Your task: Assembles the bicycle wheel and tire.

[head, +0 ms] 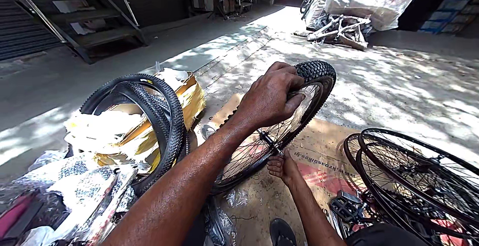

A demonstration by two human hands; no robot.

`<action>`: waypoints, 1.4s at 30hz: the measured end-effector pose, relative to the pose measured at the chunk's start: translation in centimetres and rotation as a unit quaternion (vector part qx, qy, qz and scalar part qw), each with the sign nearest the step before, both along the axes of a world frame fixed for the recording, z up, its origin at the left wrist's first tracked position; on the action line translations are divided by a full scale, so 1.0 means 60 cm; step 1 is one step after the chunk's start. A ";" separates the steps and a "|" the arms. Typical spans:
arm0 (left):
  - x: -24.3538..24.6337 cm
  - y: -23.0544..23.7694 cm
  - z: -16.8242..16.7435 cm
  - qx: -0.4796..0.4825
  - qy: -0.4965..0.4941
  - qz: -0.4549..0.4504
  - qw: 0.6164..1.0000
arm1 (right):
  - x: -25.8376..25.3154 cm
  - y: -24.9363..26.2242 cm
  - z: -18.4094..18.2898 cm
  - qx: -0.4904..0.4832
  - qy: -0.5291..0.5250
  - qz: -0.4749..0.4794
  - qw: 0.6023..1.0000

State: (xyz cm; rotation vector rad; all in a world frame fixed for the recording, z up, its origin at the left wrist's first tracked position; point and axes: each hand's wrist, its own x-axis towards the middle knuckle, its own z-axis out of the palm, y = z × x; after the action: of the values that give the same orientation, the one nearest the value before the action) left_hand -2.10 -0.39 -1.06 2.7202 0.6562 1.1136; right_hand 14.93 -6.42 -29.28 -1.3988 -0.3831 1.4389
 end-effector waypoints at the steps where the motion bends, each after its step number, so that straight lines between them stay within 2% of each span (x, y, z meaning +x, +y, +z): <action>1: -0.002 0.000 0.000 -0.002 0.000 0.001 1.000 | -0.008 -0.001 0.001 0.023 -0.028 -0.033 0.999; 2: -0.004 0.000 0.001 -0.004 0.002 0.002 1.000 | -0.017 -0.008 0.007 0.046 -0.056 -0.053 0.996; 4: -0.006 -0.001 0.000 -0.007 0.003 0.001 1.000 | -0.026 -0.027 0.024 0.077 -0.082 -0.030 0.993; 6: -0.006 0.000 0.000 0.001 0.000 0.003 1.000 | -0.029 -0.020 0.024 0.057 -0.048 0.009 0.997; 8: -0.007 0.000 0.000 0.000 -0.001 0.004 1.000 | -0.029 -0.014 0.026 0.022 0.012 0.114 0.993; 9: -0.008 0.000 0.000 -0.002 -0.001 0.004 1.000 | -0.033 -0.010 0.029 0.009 0.014 0.119 0.993; 12: -0.008 0.001 0.001 -0.003 0.002 0.001 1.000 | -0.036 0.006 0.029 -0.007 -0.008 0.001 1.000; 14: -0.007 0.001 0.000 -0.003 0.001 0.001 1.000 | -0.030 0.017 0.007 0.031 -0.035 -0.068 0.997; 17: -0.003 0.000 0.000 0.001 0.003 0.001 1.000 | -0.005 0.013 -0.018 0.095 -0.050 -0.051 0.993; 21: -0.008 -0.002 -0.003 0.004 -0.006 -0.007 1.000 | 0.053 0.022 -0.021 0.015 0.047 -0.022 0.999; 23: -0.008 -0.002 -0.004 0.007 -0.007 -0.009 1.000 | 0.037 0.016 -0.010 0.037 -0.002 -0.042 0.998; 25: -0.006 0.000 -0.004 0.008 -0.006 -0.007 1.000 | 0.016 0.014 -0.047 0.148 -0.095 -0.035 0.984; 26: -0.006 0.001 -0.004 0.007 -0.003 -0.004 1.000 | 0.013 0.027 -0.095 0.226 -0.185 -0.050 0.955; 27: -0.006 0.001 -0.003 0.005 -0.001 -0.002 1.000 | 0.009 0.044 -0.131 0.297 -0.277 -0.090 0.909; 29: -0.005 -0.002 -0.002 0.004 0.000 -0.001 1.000 | -0.001 0.034 -0.078 0.183 -0.356 -0.051 0.915; 31: -0.005 -0.005 -0.003 0.008 0.000 0.000 1.000 | -0.007 0.043 -0.090 0.148 -0.403 -0.075 0.900; 35: -0.010 -0.014 -0.006 0.010 -0.003 -0.006 1.000 | -0.019 0.036 -0.099 0.150 -0.449 -0.079 0.877; 39: -0.012 -0.014 -0.010 0.008 0.008 0.008 1.000 | -0.028 0.009 -0.031 0.105 -0.398 -0.014 0.911; 41: -0.010 -0.006 -0.009 0.010 0.013 0.019 1.000 | -0.005 0.013 -0.036 0.137 -0.351 -0.003 0.926; 42: -0.008 -0.002 -0.009 0.009 0.012 0.023 1.000 | 0.012 0.013 -0.039 0.186 -0.322 -0.010 0.928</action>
State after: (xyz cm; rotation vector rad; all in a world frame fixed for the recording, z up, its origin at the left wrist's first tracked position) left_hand -2.61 -0.53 -1.57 2.7506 0.7191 1.1048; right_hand 15.64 -5.63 -31.65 -1.5154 -1.0008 0.7931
